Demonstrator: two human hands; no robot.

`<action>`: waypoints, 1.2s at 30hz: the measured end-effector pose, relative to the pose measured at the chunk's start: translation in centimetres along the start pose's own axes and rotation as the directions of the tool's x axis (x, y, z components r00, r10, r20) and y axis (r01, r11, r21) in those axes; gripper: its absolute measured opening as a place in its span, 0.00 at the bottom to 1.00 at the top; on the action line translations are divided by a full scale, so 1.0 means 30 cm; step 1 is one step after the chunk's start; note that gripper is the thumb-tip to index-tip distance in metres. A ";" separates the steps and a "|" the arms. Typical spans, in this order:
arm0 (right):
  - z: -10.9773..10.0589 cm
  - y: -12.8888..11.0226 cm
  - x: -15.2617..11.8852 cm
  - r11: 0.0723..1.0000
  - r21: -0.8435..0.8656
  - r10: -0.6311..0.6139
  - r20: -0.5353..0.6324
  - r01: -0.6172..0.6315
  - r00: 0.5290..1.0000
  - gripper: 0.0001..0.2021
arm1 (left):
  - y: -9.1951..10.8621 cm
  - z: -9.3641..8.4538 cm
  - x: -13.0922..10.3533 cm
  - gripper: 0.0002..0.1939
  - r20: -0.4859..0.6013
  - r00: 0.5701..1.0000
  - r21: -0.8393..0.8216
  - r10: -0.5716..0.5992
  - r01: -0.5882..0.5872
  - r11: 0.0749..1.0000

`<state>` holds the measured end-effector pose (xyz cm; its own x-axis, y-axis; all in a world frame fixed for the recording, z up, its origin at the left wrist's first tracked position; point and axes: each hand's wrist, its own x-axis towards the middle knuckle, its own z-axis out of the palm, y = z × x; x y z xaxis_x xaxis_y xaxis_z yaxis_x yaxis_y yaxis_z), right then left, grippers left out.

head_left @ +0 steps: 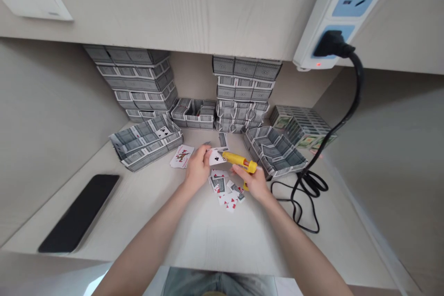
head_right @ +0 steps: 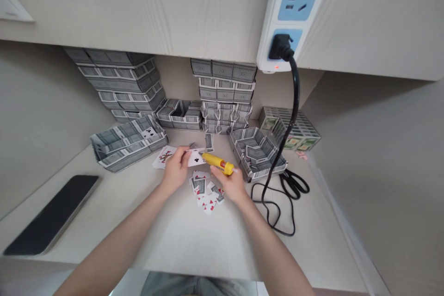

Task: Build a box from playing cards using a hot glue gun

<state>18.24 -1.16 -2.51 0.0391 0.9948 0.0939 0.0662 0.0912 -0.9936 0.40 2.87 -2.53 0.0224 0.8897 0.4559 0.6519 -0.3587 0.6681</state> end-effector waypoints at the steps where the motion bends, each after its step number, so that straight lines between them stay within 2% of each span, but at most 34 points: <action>1: 0.000 0.001 -0.001 1.000 -0.021 0.005 0.000 -0.005 1.000 0.14 | -0.001 0.000 0.000 0.10 0.013 1.000 0.004 0.005 -0.005 1.000; 8: -0.008 0.024 0.009 0.997 -0.070 -0.015 -0.004 0.015 1.000 0.12 | -0.003 0.005 -0.004 0.09 0.039 0.999 0.030 0.037 -0.038 0.999; 14: -0.011 0.014 0.008 0.996 -0.069 -0.052 -0.006 0.051 0.999 0.14 | -0.001 0.003 -0.007 0.09 0.019 0.999 0.032 0.044 -0.045 0.998; 22: -0.016 0.018 0.004 1.000 -0.023 -0.021 -0.014 0.021 1.000 0.14 | 0.005 -0.001 -0.008 0.09 0.013 0.999 0.049 0.032 -0.032 0.998; 28: -0.014 0.024 0.002 1.000 -0.004 0.010 -0.007 -0.010 1.000 0.13 | 0.005 -0.002 -0.010 0.09 0.009 0.997 0.047 0.071 -0.071 0.996; 36: -0.014 0.026 0.000 1.000 0.002 -0.004 -0.024 0.004 1.000 0.14 | 0.003 -0.002 -0.013 0.10 0.000 0.996 0.060 0.084 -0.084 0.995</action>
<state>18.71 -1.11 -3.27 0.0631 0.9931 0.0993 0.0645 0.0952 -0.9934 0.42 2.49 -2.61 0.0770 0.8563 0.5107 0.6918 -0.4147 0.5911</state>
